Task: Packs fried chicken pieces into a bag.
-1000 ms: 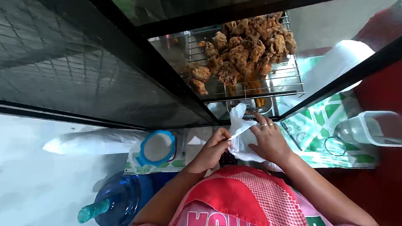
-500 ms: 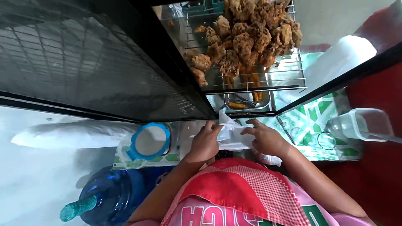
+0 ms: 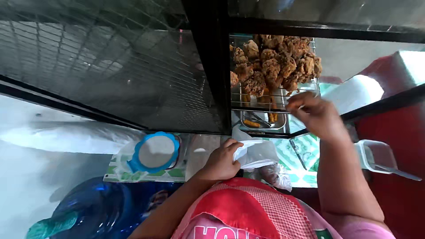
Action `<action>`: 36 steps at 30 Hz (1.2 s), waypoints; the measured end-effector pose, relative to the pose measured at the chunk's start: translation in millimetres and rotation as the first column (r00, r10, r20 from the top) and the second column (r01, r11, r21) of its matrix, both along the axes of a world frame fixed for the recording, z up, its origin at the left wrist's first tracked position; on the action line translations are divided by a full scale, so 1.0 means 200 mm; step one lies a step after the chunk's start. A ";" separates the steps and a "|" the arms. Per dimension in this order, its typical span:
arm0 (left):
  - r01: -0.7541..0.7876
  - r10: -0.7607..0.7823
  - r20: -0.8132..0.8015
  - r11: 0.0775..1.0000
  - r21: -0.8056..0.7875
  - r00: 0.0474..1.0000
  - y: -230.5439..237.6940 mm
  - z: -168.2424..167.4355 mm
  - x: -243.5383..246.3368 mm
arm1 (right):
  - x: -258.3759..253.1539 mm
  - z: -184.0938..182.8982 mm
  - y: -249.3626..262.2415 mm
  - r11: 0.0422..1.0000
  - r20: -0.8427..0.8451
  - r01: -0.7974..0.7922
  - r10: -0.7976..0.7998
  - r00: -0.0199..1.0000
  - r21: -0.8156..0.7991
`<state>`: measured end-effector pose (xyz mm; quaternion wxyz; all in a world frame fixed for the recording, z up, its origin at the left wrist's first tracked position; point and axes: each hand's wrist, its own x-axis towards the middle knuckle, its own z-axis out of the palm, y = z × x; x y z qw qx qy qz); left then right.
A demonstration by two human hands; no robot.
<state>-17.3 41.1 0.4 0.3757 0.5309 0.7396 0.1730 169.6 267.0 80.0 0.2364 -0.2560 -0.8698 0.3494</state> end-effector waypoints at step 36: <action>0.025 -0.026 0.130 1.000 0.007 0.991 -0.04 -0.05 0.00 | -0.83 0.10 0.02 0.875 0.376 -0.163 -0.023 0.927 0.456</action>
